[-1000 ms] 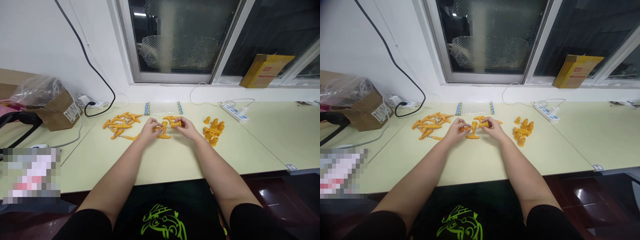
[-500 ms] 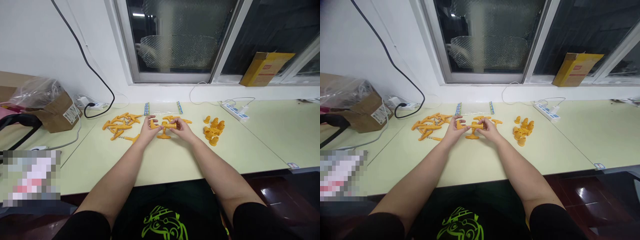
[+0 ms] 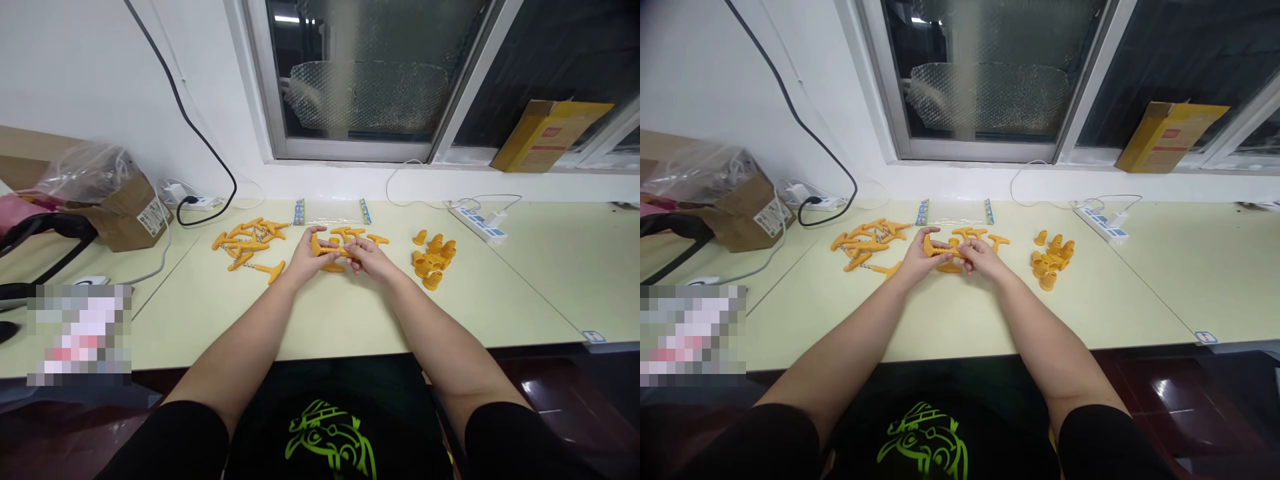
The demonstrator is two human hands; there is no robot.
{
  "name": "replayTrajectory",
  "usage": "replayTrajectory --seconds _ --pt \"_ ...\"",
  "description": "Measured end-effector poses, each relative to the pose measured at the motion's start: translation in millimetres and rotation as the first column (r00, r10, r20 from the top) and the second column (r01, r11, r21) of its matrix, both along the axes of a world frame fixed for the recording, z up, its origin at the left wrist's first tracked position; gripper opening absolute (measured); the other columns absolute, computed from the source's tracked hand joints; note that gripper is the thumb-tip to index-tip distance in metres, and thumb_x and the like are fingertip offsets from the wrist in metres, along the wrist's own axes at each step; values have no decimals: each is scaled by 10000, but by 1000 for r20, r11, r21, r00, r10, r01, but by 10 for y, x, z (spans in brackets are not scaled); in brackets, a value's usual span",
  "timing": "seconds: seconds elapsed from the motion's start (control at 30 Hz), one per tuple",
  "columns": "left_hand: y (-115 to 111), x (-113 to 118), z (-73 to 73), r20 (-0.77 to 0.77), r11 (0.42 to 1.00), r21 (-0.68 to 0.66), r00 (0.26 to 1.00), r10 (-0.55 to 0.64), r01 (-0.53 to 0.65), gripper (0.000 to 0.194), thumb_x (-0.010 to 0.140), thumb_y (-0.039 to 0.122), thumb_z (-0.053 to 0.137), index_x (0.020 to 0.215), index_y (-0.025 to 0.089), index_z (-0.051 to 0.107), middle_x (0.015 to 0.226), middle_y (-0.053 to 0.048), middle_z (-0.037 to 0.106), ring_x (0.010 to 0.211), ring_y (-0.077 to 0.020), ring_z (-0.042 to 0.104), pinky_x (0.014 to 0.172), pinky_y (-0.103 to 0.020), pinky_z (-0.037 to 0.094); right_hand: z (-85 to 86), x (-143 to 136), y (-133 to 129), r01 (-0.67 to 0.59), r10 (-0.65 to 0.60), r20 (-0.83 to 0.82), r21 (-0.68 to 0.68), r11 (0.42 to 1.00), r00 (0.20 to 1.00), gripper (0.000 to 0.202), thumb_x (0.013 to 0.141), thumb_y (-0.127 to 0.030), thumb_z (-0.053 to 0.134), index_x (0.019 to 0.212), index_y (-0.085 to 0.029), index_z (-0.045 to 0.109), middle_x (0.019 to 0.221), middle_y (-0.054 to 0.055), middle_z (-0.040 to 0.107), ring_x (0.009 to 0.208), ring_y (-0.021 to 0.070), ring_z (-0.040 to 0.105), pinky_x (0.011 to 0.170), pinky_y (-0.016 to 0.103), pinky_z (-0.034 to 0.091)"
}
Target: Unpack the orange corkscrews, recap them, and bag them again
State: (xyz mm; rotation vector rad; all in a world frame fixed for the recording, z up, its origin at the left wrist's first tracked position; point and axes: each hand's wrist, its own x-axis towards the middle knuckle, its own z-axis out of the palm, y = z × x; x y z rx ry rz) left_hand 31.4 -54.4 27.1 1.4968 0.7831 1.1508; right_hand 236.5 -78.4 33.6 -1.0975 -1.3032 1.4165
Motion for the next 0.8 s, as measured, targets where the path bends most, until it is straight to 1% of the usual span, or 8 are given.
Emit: replayTrajectory --seconds 0.07,0.17,0.23,0.3,0.43,0.6,0.67,0.8 --pt "2 15 -7 -6 1000 21 1000 -15 15 662 691 392 938 1141 229 481 988 -61 767 912 -196 752 863 -347 571 66 7 -39 -44 38 -49 -129 991 998 425 807 -570 787 865 -223 549 632 -41 570 459 78 404 433 209 355" --pt "8 34 -3 3 999 29 999 -33 33 638 664 412 951 1045 224 475 934 -53 768 876 -194 751 830 -328 567 127 19 -77 -77 63 -68 -240 968 996 408 829 -552 777 850 -230 527 586 -75 485 427 54 291 401 184 253" --pt "11 44 0 20 999 6 999 -37 37 654 645 416 959 1047 221 481 908 -44 764 837 -188 748 802 -319 566 123 17 -76 -61 47 -60 -252 966 997 396 848 -546 760 841 -234 517 577 -85 450 420 50 257 400 183 230" --pt "18 52 -8 47 999 -40 998 -30 32 688 625 404 968 1081 220 486 893 -32 758 780 -177 740 766 -316 567 88 3 -56 -37 28 -44 -222 974 999 392 860 -540 748 824 -235 504 577 -83 452 423 54 278 414 191 261" --pt "52 52 -47 127 984 -168 991 -43 64 726 617 359 973 1138 217 488 875 -20 752 688 -146 708 702 -295 549 -19 -30 8 3 -2 10 -39 999 1000 387 852 -542 751 841 -237 514 629 -52 551 488 91 443 501 231 397" --pt "84 51 -25 175 946 -299 982 -77 128 560 598 320 984 943 174 568 782 -7 707 647 -99 651 585 -200 448 -98 -2 51 -33 11 112 196 980 994 395 867 -600 697 904 -248 524 731 -19 622 570 131 520 601 296 461" --pt "91 48 11 167 912 -395 985 -48 112 520 587 291 991 890 169 587 746 -2 687 644 -88 640 545 -173 412 -103 21 48 -39 -31 213 319 947 977 357 877 -568 691 938 -247 549 792 -1 627 604 143 509 621 310 451" --pt "106 25 84 148 801 -591 989 -11 98 406 640 202 959 815 170 594 654 24 626 564 -47 575 488 -131 385 -105 43 42 -107 -163 403 569 815 901 209 887 -408 683 970 -232 606 975 57 646 795 202 554 700 340 451"
